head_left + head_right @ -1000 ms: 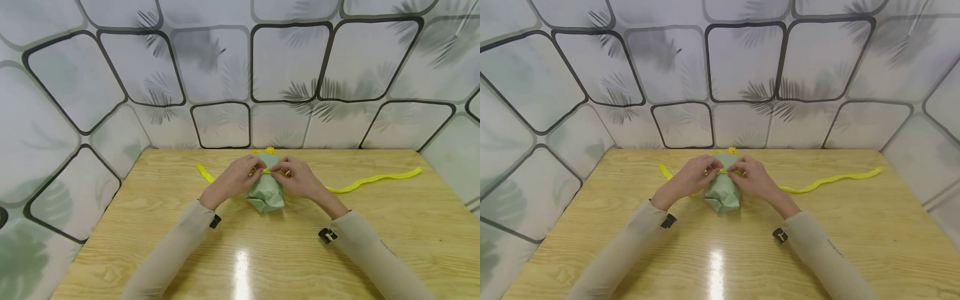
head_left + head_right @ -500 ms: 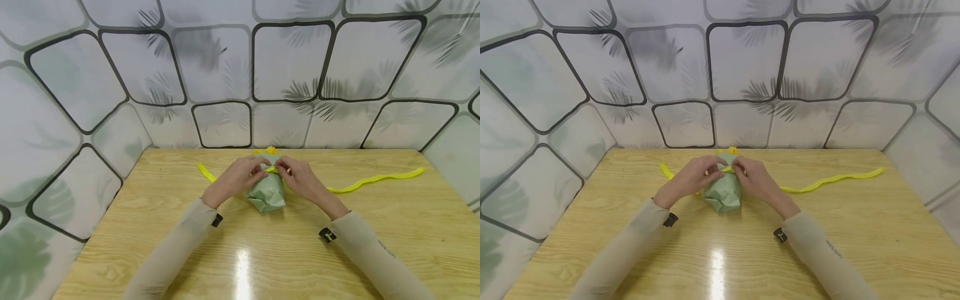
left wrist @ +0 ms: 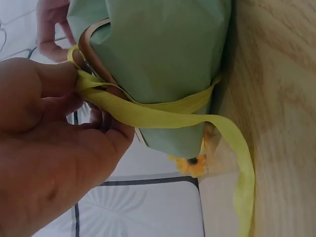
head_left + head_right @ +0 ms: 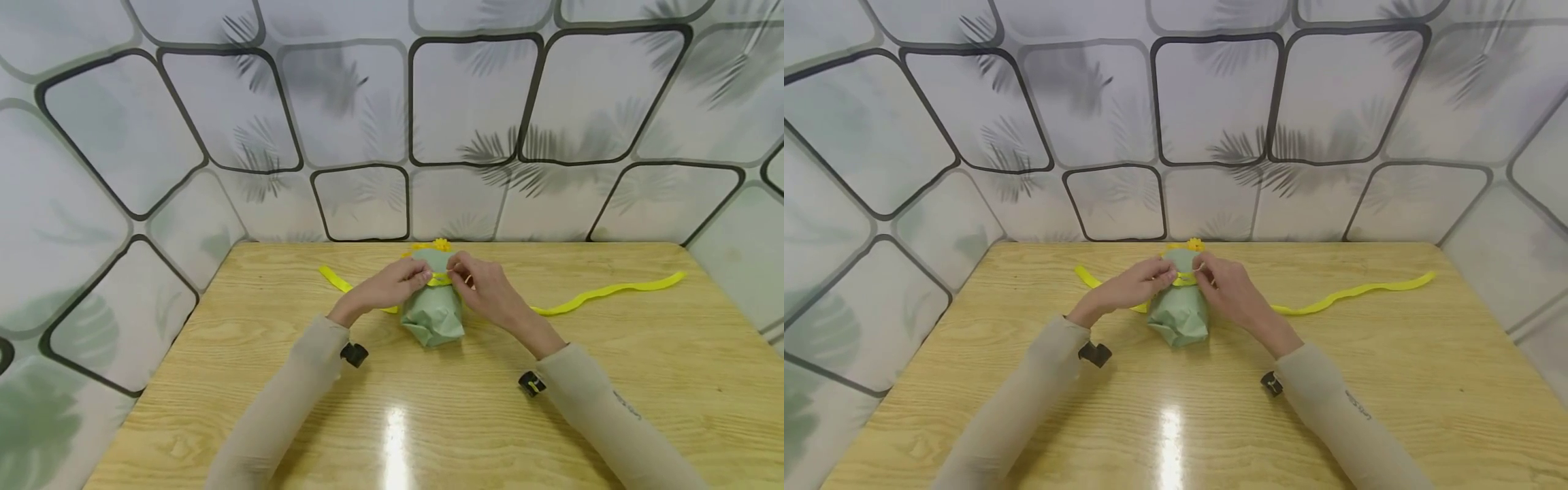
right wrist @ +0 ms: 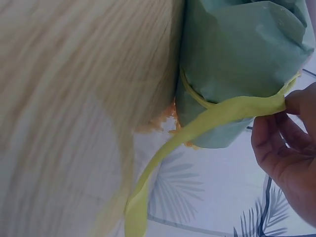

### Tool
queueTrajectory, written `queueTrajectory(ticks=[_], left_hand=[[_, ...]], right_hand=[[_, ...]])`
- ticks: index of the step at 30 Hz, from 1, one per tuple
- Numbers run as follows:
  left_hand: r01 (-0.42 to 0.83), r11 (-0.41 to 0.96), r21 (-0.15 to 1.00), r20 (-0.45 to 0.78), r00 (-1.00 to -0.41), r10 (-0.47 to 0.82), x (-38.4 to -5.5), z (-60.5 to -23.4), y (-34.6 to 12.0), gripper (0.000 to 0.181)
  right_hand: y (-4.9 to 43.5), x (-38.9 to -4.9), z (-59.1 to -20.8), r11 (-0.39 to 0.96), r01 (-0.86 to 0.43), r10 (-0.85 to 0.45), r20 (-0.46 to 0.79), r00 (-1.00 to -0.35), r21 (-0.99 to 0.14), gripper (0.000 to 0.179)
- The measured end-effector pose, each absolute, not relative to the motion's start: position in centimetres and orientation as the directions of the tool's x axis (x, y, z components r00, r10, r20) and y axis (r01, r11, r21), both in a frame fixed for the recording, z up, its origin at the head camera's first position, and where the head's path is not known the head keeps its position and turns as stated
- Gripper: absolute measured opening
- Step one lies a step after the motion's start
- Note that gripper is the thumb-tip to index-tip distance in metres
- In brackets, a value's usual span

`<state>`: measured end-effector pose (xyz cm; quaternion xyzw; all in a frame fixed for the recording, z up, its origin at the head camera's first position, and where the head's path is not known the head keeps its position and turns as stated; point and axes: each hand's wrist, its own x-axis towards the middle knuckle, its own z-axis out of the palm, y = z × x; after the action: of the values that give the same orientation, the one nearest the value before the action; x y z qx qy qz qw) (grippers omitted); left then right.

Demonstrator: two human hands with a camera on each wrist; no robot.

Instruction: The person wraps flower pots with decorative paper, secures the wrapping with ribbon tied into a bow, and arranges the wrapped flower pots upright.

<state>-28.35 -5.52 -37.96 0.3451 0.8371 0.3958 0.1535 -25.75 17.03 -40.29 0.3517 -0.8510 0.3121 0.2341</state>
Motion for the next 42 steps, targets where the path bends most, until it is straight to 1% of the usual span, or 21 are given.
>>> queueTrajectory(ticks=[3, 5, 7, 11, 13, 19, 21, 24, 26, 27, 29, 31, 35, 38, 42], left_hand=[[0.304, 0.423, 0.854, -0.070, -0.737, 0.672, -28.3, -37.9, -5.5, 0.034], [0.252, 0.418, 0.873, -0.098, -0.748, 0.656, -28.2, -37.8, -5.5, 0.034], [0.227, 0.417, 0.880, -0.111, -0.755, 0.647, -28.1, -37.8, -5.6, 0.034], [0.218, 0.408, 0.887, -0.112, -0.755, 0.647, -28.1, -37.8, -5.7, 0.033], [0.231, 0.406, 0.884, -0.091, -0.767, 0.636, -28.1, -37.9, -5.7, 0.031], [0.275, 0.469, 0.840, -0.006, -0.858, 0.514, -27.8, -38.5, -5.8, 0.020], [0.285, 0.503, 0.816, 0.019, -0.883, 0.470, -27.6, -38.6, -5.6, 0.022], [0.292, 0.548, 0.784, 0.040, -0.904, 0.425, -27.2, -38.5, -5.4, 0.026], [0.277, 0.566, 0.776, 0.030, -0.914, 0.405, -27.0, -38.6, -5.4, 0.027], [0.266, 0.572, 0.776, 0.021, -0.917, 0.398, -26.9, -38.6, -5.4, 0.027], [0.245, 0.575, 0.780, 0.004, -0.922, 0.387, -26.8, -38.7, -5.7, 0.027], [0.235, 0.572, 0.786, -0.009, -0.920, 0.391, -26.8, -38.9, -6.0, 0.026], [0.251, 0.565, 0.786, -0.011, -0.908, 0.418, -26.8, -39.1, -7.0, 0.024], [0.257, 0.583, 0.771, -0.013, -0.909, 0.417, -26.8, -39.0, -7.7, 0.024], [0.262, 0.612, 0.746, -0.015, -0.912, 0.409, -26.6, -38.9, -8.3, 0.026]], right_hand=[[17.3, -25.7, -40.3, 0.516, -0.779, -0.482, 0.632, -0.607, -0.356, 0.013], [17.4, -25.7, -40.3, 0.496, -0.795, -0.502, 0.632, -0.590, -0.348, 0.014], [17.4, -25.8, -40.2, 0.490, -0.796, -0.509, 0.624, -0.593, -0.356, 0.013], [17.2, -25.7, -40.2, 0.509, -0.773, -0.494, 0.608, -0.622, -0.378, 0.009], [17.2, -25.6, -40.2, 0.513, -0.763, -0.482, 0.605, -0.634, -0.392, 0.007], [17.5, -24.9, -40.5, 0.509, -0.748, -0.408, 0.646, -0.645, -0.426, 0.008], [17.6, -24.5, -40.5, 0.502, -0.726, -0.379, 0.635, -0.673, -0.471, 0.005], [17.8, -24.1, -40.4, 0.467, -0.657, -0.348, 0.561, -0.752, -0.592, 0.002], [17.9, -23.9, -40.4, 0.471, -0.615, -0.350, 0.506, -0.788, -0.632, 0.003], [18.0, -23.9, -40.5, 0.481, -0.607, -0.363, 0.487, -0.794, -0.632, 0.004], [18.2, -23.9, -40.7, 0.506, -0.624, -0.407, 0.473, -0.782, -0.596, 0.005], [18.4, -24.0, -40.9, 0.524, -0.661, -0.453, 0.482, -0.750, -0.537, 0.006], [18.9, -24.1, -41.0, 0.558, -0.711, -0.505, 0.506, -0.700, -0.427, 0.010], [19.2, -24.1, -40.9, 0.594, -0.713, -0.523, 0.495, -0.694, -0.372, 0.011], [19.4, -24.0, -40.8, 0.605, -0.713, -0.540, 0.476, -0.694, -0.353, 0.010]])
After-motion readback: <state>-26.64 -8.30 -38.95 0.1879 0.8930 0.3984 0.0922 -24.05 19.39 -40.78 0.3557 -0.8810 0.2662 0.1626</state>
